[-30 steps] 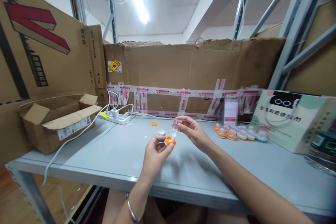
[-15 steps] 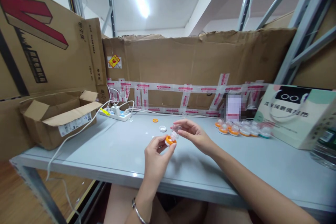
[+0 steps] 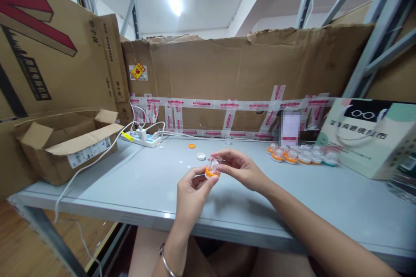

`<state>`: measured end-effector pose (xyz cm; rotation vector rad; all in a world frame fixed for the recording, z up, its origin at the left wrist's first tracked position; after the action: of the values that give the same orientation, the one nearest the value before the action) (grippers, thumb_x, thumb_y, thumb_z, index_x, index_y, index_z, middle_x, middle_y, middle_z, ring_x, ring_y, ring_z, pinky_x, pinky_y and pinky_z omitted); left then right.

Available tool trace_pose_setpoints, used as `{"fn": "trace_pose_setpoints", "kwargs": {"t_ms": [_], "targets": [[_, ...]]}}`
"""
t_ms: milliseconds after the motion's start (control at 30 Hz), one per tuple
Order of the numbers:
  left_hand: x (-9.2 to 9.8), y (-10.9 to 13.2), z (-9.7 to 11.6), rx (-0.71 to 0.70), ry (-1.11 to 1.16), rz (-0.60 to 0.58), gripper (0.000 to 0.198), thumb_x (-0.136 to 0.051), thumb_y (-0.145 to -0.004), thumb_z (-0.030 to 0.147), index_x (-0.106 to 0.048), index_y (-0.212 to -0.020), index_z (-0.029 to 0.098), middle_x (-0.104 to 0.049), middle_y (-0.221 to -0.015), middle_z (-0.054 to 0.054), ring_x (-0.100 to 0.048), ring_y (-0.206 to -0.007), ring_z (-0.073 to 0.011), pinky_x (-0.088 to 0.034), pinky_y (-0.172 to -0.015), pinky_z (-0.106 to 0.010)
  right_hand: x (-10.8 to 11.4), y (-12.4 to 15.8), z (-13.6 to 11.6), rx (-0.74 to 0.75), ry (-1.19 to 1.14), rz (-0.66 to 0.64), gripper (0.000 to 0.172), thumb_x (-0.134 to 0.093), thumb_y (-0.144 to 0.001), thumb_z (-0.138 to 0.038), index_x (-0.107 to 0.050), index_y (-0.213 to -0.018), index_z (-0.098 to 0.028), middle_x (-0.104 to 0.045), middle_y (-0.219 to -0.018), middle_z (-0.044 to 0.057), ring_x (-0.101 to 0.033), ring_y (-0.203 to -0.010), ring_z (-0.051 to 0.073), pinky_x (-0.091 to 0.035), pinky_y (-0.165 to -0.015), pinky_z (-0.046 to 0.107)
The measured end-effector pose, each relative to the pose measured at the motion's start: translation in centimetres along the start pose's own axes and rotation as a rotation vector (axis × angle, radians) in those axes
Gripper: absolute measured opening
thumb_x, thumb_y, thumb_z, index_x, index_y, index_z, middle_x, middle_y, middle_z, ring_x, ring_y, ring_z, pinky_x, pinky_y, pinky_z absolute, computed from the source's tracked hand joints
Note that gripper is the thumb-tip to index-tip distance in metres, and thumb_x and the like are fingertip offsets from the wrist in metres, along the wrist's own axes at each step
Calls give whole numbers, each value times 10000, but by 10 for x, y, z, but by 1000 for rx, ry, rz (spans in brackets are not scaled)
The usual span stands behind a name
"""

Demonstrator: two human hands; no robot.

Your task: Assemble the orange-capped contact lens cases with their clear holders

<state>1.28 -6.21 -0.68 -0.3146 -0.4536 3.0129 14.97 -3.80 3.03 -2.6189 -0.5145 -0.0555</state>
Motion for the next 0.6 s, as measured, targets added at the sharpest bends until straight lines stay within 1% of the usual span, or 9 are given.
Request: {"fn": "trace_pose_setpoints", "kwargs": {"t_ms": [133,433,600], "targets": [[0,0,0,-2,3,1,261,-681,-666,271,-606,-871,128,-695,-847,-63,-655,-796,-183,-518,-710,-237,1,0,1,6,-1,11,243,-665,-692,-257,-634,-933,-244,-629,-892,9,-593,-822,127,-491,-761,289],[0,2,3,1,-3,22,259,-683,-659,271,-608,-858,122,-693,-840,-65,-656,-794,-193,-522,-706,-246,1,0,1,39,39,29,244,-673,-683,-254,-644,-924,-233,-656,-952,37,-607,-872,157,-495,-810,343],[0,2,3,-5,-7,27,252,-684,-656,274,-618,-846,122,-691,-838,-69,-655,-789,-199,-526,-701,-254,-1,-1,1,58,35,60,220,-693,-657,-254,-647,-870,-231,-666,-898,29,-614,-835,155,-501,-793,345]]}}
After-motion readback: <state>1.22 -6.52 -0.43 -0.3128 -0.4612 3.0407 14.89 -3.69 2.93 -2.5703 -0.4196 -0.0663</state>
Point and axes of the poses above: each hand's wrist, its own y-axis away from the middle knuckle, its own x-axis out of the back of the hand, z = x × y, the point moved 3 cm from there along -y, towards the middle knuckle
